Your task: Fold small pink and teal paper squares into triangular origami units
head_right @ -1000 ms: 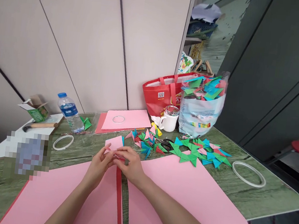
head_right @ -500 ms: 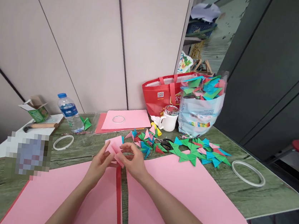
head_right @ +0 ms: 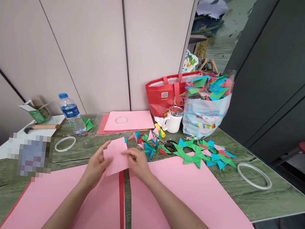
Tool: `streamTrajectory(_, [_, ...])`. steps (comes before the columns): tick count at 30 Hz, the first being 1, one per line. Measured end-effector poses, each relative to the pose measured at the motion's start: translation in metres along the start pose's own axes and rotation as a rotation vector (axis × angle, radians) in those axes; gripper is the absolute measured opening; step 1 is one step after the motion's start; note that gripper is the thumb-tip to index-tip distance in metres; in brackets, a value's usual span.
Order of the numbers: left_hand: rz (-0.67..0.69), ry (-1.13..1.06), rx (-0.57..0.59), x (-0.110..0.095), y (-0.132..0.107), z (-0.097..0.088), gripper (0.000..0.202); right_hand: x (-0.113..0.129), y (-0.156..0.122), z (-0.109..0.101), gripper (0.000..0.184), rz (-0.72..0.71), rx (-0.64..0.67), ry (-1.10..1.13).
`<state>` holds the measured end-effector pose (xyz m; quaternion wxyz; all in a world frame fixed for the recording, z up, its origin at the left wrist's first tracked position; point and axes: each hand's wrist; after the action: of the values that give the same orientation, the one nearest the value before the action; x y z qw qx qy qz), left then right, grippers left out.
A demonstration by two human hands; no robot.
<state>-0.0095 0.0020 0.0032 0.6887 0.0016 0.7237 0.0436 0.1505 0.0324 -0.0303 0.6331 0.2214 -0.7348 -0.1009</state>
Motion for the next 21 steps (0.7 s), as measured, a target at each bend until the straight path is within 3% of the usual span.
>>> streamTrajectory(4, [-0.044,-0.226,0.104,-0.004,0.001,-0.006,0.075,0.001,0.003,-0.006,0.027,-0.014,0.194,0.112])
streamTrajectory(8, [-0.074,-0.280,0.134,-0.005,0.002,-0.007,0.073,0.006,0.002,-0.007,0.022,0.011,0.319,0.227])
streamTrajectory(10, [-0.094,-0.288,0.156,-0.003,0.002,-0.006,0.073,0.006,0.002,-0.005,0.024,0.016,0.285,0.210])
streamTrajectory(16, [-0.123,-0.450,0.295,-0.005,-0.002,0.000,0.065,0.004,0.001,0.003,0.015,0.038,-0.001,0.147])
streamTrajectory(21, [-0.038,-0.397,0.311,-0.008,-0.006,0.007,0.085,0.010,0.000,0.003,0.013,0.030,-0.109,0.108])
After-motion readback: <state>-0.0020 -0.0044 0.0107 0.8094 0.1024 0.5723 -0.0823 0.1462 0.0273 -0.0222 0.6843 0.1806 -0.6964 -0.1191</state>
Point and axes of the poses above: each hand's wrist, its own y-axis towards the middle knuckle, its own z-axis out of the palm, x = y × z
